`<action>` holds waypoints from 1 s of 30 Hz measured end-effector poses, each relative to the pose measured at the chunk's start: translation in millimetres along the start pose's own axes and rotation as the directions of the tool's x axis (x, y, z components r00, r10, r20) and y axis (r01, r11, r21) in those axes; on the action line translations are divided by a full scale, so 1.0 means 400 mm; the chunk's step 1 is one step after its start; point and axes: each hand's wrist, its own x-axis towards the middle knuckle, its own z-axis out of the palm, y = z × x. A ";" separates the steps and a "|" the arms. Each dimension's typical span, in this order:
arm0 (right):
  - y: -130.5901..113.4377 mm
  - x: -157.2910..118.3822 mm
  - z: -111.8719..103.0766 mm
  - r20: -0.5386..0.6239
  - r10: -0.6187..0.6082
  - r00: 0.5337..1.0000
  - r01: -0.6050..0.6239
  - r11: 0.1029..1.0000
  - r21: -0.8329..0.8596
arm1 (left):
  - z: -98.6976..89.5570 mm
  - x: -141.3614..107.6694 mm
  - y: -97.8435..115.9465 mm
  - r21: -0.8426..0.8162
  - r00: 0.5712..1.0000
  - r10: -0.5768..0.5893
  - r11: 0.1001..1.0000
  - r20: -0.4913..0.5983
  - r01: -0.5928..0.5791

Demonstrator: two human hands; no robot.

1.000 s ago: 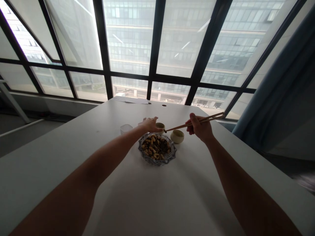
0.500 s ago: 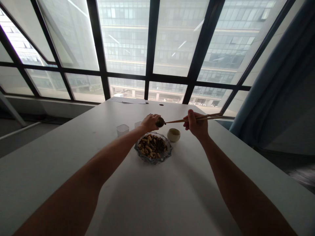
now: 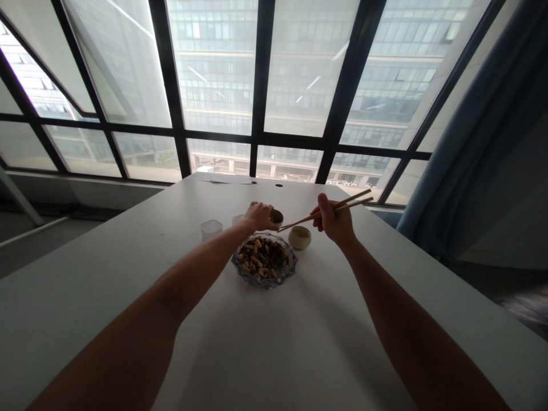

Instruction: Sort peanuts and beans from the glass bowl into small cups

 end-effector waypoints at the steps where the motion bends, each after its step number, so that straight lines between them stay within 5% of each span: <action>1: -0.012 -0.001 -0.005 0.054 0.028 0.998 -0.027 1.000 -0.011 | -0.001 0.001 0.001 0.019 1.000 -0.015 1.000 0.025 0.015; 6: -0.037 -0.012 0.001 0.253 0.059 0.966 -0.035 0.994 -0.100 | -0.004 0.000 0.015 0.063 0.988 -0.072 0.996 0.139 0.064; 17: -0.014 -0.022 0.033 0.401 0.121 0.908 -0.069 0.988 -0.141 | -0.010 -0.003 0.026 0.014 0.950 -0.159 0.987 0.267 0.161; 20: -0.020 -0.020 0.028 0.389 0.122 0.913 -0.076 0.988 -0.132 | -0.021 -0.038 0.011 -0.020 0.977 -0.130 0.991 0.172 0.135; 23: -0.032 -0.017 0.019 0.353 0.132 0.926 -0.091 0.987 -0.131 | -0.039 -0.109 -0.023 -0.061 0.999 -0.038 0.998 -0.033 0.036; 27: -0.041 -0.009 0.006 0.305 0.175 0.936 -0.144 0.982 -0.123 | -0.067 -0.236 -0.104 -0.067 0.957 0.009 0.997 -0.291 -0.030; 30: -0.036 0.000 -0.001 0.253 0.205 0.945 -0.187 0.978 -0.094 | -0.071 -0.327 -0.179 -0.072 0.921 -0.058 0.997 -0.385 0.033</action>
